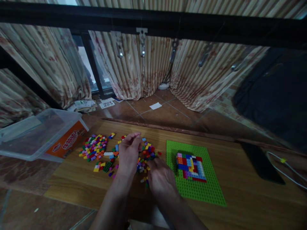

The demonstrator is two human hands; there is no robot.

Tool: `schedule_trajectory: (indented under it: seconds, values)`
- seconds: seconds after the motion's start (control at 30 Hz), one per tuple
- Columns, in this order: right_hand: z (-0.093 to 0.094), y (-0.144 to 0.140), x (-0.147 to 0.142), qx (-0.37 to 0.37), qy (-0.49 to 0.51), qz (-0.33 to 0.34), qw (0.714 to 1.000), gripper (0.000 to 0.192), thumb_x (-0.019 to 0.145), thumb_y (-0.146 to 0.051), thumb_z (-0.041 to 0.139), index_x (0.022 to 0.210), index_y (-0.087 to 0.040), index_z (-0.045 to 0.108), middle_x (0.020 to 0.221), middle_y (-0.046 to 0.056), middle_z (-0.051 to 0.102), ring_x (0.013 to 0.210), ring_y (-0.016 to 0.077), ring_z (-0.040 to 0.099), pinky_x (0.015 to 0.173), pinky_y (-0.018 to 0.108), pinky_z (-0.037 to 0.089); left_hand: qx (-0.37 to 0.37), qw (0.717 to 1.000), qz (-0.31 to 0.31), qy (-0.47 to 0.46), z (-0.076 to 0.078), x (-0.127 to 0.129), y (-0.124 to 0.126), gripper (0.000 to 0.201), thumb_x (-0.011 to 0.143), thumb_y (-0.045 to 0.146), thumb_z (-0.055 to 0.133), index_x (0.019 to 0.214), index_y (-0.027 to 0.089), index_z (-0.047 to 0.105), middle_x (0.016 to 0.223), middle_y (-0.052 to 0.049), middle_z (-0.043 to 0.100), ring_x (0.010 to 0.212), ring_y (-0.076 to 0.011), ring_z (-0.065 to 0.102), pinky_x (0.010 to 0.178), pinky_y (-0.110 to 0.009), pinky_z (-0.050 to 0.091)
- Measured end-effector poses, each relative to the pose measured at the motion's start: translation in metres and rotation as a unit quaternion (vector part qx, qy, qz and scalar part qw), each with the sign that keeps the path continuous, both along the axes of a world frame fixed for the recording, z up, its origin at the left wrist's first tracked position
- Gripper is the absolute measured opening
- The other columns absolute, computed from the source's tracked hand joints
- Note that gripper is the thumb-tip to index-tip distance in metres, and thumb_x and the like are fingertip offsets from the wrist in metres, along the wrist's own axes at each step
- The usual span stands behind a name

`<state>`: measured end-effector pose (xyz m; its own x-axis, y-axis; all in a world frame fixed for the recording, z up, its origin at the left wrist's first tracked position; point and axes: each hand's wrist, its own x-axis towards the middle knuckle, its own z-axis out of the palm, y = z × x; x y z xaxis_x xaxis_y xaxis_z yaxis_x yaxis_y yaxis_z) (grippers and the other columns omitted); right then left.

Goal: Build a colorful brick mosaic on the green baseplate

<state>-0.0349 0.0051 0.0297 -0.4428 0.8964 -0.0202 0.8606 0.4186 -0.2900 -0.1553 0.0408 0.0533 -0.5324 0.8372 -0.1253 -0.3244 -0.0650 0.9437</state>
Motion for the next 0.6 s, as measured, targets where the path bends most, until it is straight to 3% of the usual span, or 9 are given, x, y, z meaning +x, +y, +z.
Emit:
schedule_trajectory:
  seconds: [0.43, 0.6]
  values:
    - [0.005, 0.003, -0.002, -0.027, 0.033, 0.012, 0.999, 0.024, 0.090, -0.008, 0.049, 0.096, -0.019, 0.070, 0.100, 0.007, 0.068, 0.096, 0.0211, 0.060, 0.081, 0.028, 0.046, -0.016, 1.000, -0.006, 0.018, 0.006, 0.005, -0.001, 0.025, 0.065, 0.027, 0.072, 0.086, 0.014, 0.067, 0.061, 0.005, 0.057, 0.053, -0.0076, 0.047, 0.052, -0.020, 0.037]
    - [0.030, 0.013, 0.028, 0.002, 0.180, -0.030, 0.983, 0.015, 0.089, -0.013, 0.055, 0.091, -0.020, 0.068, 0.093, 0.004, 0.069, 0.091, 0.0174, 0.061, 0.081, 0.027, 0.045, -0.034, 0.997, -0.022, 0.060, 0.003, 0.015, 0.001, 0.027, 0.067, 0.028, 0.071, 0.090, 0.015, 0.068, 0.064, 0.004, 0.059, 0.054, -0.0082, 0.048, 0.052, -0.019, 0.037]
